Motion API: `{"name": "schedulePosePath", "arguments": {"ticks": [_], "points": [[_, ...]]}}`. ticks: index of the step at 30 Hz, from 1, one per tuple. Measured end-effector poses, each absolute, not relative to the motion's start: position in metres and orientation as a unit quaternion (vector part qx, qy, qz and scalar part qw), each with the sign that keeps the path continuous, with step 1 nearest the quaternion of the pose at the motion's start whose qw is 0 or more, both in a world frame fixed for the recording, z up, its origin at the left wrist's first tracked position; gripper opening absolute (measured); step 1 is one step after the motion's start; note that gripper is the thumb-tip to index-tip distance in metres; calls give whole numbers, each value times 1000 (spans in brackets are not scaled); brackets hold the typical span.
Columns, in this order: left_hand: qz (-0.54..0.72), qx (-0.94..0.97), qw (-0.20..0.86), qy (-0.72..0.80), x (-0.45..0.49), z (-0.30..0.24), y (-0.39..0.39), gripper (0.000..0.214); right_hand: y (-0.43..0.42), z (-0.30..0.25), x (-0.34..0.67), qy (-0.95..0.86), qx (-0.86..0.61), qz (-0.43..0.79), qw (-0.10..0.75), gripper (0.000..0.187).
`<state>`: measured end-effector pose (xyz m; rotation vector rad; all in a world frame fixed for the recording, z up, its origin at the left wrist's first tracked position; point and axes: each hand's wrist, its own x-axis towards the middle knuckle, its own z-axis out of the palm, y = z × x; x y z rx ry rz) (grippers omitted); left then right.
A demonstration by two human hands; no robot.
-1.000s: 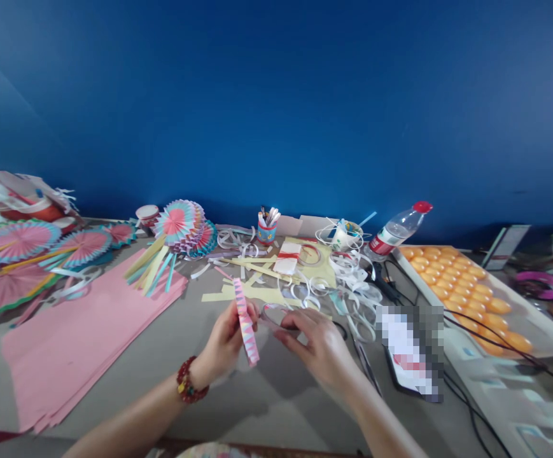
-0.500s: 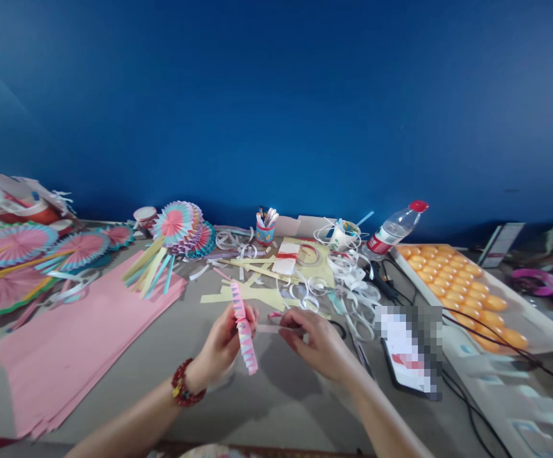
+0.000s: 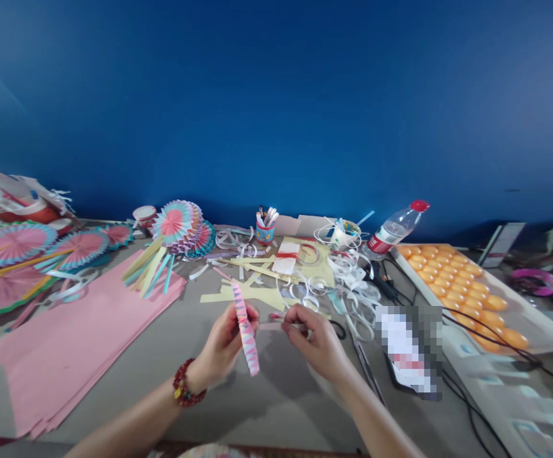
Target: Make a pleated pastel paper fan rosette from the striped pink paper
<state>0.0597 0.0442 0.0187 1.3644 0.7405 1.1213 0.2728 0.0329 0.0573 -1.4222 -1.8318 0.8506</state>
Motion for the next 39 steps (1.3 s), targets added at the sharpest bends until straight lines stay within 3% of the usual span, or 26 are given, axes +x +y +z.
{"name": "schedulePosePath", "arguments": {"ticks": [11, 19, 28, 31, 33, 39], "points": [[492, 552, 567, 363, 64, 28, 42, 18, 29, 56, 274, -709, -529, 301, 356, 12], [567, 560, 503, 333, 67, 30, 35, 9, 33, 42, 260, -607, -516, 407, 447, 24], [580, 556, 505, 315, 70, 33, 37, 4, 34, 36, 260, -585, -517, 436, 449, 29], [611, 533, 504, 298, 59, 38, 43, 7, 37, 38, 281, -568, -551, 384, 476, 27], [644, 479, 498, 328, 50, 46, 50, 12, 38, 37, 295, -565, -596, 274, 501, 24], [576, 422, 595, 367, 47, 65, 56, 19, 29, 22, 291, -796, -510, 77, 317, 12]]}}
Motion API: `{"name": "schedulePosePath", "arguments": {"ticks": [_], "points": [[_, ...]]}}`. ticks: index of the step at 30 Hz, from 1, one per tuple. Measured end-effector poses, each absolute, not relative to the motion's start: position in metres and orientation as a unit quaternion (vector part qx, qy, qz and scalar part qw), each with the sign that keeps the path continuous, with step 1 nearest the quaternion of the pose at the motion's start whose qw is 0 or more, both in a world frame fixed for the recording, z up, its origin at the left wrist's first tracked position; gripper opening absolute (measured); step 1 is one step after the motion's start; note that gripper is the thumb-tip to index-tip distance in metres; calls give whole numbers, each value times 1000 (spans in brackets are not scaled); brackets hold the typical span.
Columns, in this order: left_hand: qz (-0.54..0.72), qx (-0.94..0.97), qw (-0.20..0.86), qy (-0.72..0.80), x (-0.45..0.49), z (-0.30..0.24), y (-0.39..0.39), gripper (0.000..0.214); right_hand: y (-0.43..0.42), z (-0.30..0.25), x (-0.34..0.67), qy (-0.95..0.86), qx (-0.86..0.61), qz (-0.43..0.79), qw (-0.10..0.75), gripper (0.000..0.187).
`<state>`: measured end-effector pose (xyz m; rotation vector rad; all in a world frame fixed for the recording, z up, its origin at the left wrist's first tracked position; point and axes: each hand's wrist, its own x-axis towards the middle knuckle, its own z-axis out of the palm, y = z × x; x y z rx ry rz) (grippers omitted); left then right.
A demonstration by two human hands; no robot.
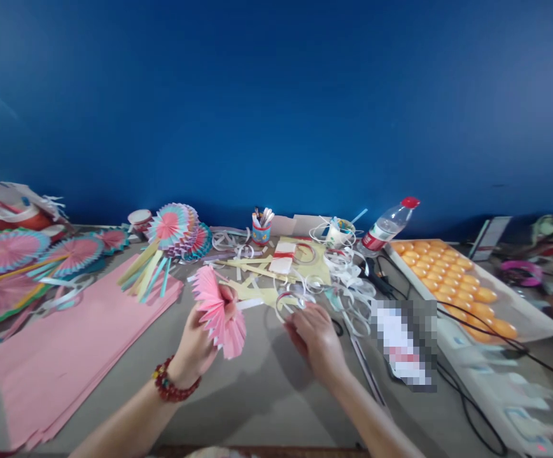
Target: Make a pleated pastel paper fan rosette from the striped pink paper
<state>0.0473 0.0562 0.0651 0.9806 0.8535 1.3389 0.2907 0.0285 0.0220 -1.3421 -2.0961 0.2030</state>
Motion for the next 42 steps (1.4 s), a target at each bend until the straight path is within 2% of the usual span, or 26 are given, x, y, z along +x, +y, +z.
{"name": "schedulePosePath", "arguments": {"ticks": [3, 5, 7, 10, 12, 15, 18, 21, 27, 30, 37, 42], "points": [[541, 395, 651, 359, 51, 63, 53, 20, 25, 20, 282, -820, -500, 28, 277, 9], [532, 380, 671, 351, 53, 59, 51, 21, 24, 27, 279, -799, -517, 42, 305, 10], [529, 372, 681, 342, 56, 56, 50, 22, 23, 38, 276, -763, -515, 125, 371, 16], [516, 359, 706, 326, 61, 54, 49, 22, 24, 49, 266, -656, -487, 343, 464, 23], [507, 351, 720, 319, 64, 52, 48, 23, 25, 50, 257, -557, -486, 457, 495, 30], [502, 354, 723, 316, 66, 48, 46, 23, 26, 48, 245, -446, -492, 539, 519, 34], [496, 360, 722, 320, 66, 45, 46, 22, 26, 48, 241, -419, -484, 560, 526, 34], [486, 364, 723, 331, 66, 43, 45, 23, 27, 52, 244, -450, -485, 520, 540, 30], [394, 370, 761, 360, 66, 40, 48, 24, 31, 60, 276, -619, -495, 307, 526, 13], [364, 357, 780, 363, 66, 36, 49, 24, 28, 67, 293, -657, -467, 247, 539, 3], [306, 364, 809, 346, 76, 21, 45, 29, 22, 77, 269, -817, -345, 159, 433, 65], [283, 420, 791, 343, 78, 19, 40, 33, 35, 68, 250, -810, -358, 160, 436, 69]]}}
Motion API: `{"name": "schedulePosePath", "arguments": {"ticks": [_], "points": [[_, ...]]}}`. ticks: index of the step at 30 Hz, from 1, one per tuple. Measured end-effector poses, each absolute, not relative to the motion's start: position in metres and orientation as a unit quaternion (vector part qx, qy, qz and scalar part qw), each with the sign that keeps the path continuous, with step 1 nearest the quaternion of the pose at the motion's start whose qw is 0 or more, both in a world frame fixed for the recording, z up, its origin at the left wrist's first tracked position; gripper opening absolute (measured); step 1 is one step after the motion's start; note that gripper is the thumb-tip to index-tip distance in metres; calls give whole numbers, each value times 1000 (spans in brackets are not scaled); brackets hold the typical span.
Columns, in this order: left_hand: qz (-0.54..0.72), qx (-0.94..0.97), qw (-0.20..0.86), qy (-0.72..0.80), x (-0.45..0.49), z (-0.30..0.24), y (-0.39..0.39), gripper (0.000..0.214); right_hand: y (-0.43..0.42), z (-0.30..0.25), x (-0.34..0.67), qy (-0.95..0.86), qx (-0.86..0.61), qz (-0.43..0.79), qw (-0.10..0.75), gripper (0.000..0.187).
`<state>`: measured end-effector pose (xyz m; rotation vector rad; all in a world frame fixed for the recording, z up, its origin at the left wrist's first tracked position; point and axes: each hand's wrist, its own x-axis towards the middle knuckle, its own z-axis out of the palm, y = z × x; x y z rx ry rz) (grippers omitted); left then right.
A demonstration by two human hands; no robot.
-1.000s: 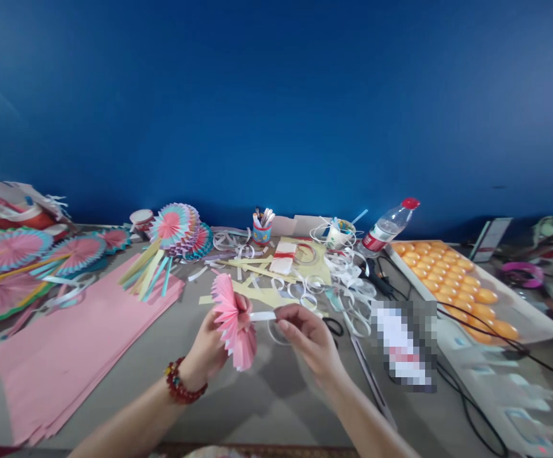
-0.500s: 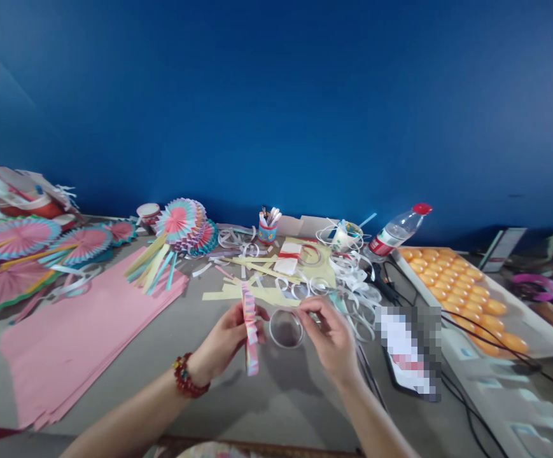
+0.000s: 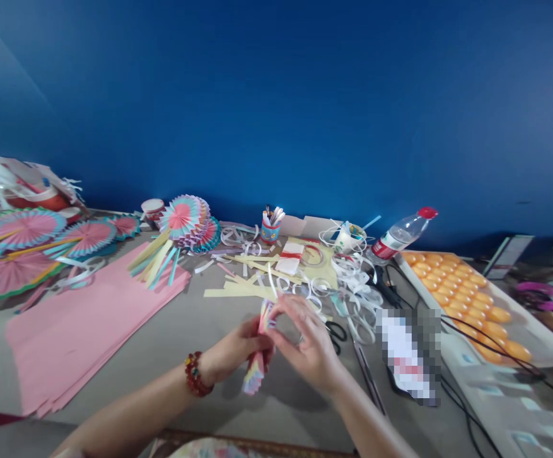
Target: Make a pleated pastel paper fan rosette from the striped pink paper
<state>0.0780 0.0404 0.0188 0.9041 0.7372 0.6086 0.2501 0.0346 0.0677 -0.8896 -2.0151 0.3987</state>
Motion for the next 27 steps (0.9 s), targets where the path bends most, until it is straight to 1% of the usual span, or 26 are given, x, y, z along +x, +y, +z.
{"name": "schedulePosePath", "arguments": {"ticks": [3, 6, 10, 14, 19, 25, 27], "points": [[262, 444, 794, 322, 76, 21, 38, 38, 41, 63, 254, -779, -392, 198, 446, 65], [274, 458, 796, 286, 75, 23, 34, 41, 44, 61, 260, -759, -421, 229, 440, 60], [286, 453, 799, 273, 75, 31, 33, 44, 47, 58, 263, -747, -426, 258, 440, 61], [285, 413, 821, 272, 75, 37, 36, 39, 50, 55, 264, -747, -425, 264, 438, 62], [311, 346, 849, 250, 78, 30, 36, 34, 51, 54, 265, -743, -423, 267, 444, 58], [312, 341, 851, 248, 80, 25, 35, 36, 49, 59, 270, -742, -427, 258, 447, 57], [306, 341, 850, 257, 80, 26, 35, 36, 46, 65, 275, -733, -421, 262, 465, 54]]}}
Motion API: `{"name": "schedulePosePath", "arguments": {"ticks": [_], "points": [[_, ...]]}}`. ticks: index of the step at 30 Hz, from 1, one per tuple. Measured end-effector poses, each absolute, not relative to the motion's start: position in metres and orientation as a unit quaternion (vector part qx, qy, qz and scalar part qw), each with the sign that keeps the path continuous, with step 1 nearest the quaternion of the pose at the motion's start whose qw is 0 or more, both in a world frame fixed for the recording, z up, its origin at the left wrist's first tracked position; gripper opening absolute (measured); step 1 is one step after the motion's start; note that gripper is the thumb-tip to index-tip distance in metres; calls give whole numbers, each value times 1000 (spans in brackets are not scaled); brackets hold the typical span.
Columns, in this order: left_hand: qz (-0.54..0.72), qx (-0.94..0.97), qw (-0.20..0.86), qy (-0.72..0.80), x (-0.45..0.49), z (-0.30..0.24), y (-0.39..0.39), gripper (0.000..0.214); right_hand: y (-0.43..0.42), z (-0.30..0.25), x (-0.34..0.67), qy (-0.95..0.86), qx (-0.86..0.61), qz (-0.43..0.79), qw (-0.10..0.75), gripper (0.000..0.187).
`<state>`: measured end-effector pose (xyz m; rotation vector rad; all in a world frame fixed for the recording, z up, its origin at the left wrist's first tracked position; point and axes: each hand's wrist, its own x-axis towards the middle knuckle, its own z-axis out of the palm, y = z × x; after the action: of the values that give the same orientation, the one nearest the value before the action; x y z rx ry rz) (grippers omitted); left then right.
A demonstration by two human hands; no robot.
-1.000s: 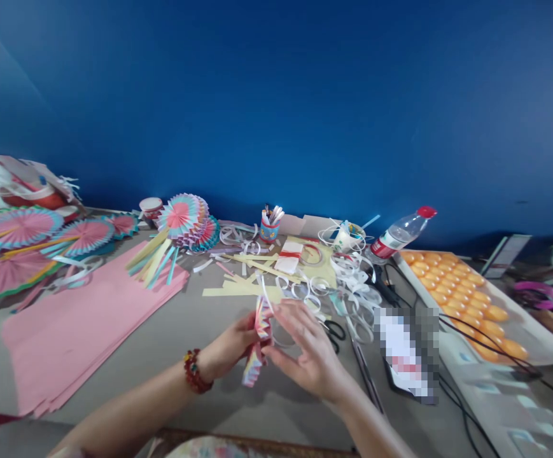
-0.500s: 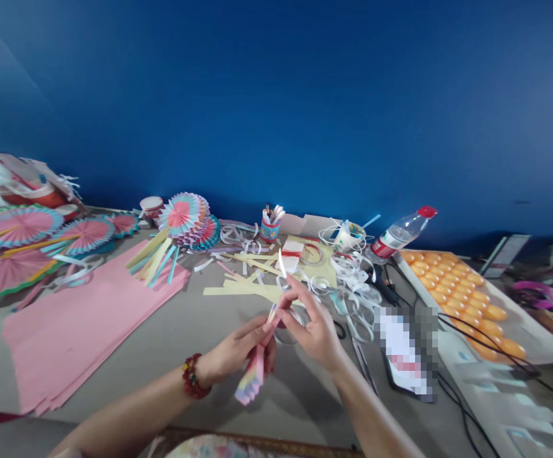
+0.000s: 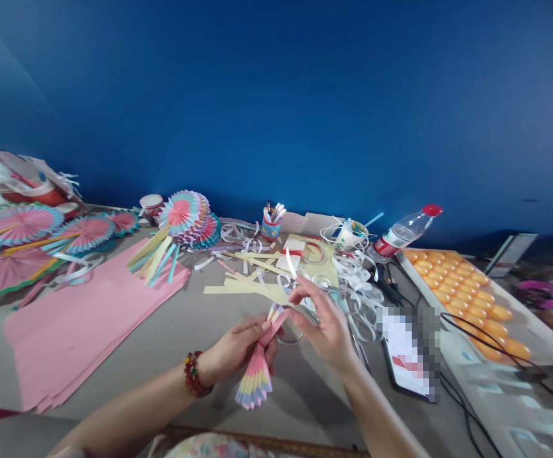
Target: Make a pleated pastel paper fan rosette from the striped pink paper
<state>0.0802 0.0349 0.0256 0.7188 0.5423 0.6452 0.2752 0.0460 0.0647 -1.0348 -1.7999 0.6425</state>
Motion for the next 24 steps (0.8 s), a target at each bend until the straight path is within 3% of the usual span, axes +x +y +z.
{"name": "schedulePosePath", "arguments": {"ticks": [3, 6, 11, 24], "points": [[306, 330, 848, 282, 80, 28, 35, 35, 38, 80, 284, -713, -394, 282, 506, 33], [312, 323, 840, 304, 81, 31, 35, 34, 30, 96, 287, -707, -363, 370, 481, 3], [297, 319, 846, 309, 81, 32, 34, 34, 30, 104, 280, -723, -360, 452, 379, 13], [262, 327, 866, 274, 81, 35, 34, 35, 42, 94, 275, -801, -388, 337, 308, 13]]}}
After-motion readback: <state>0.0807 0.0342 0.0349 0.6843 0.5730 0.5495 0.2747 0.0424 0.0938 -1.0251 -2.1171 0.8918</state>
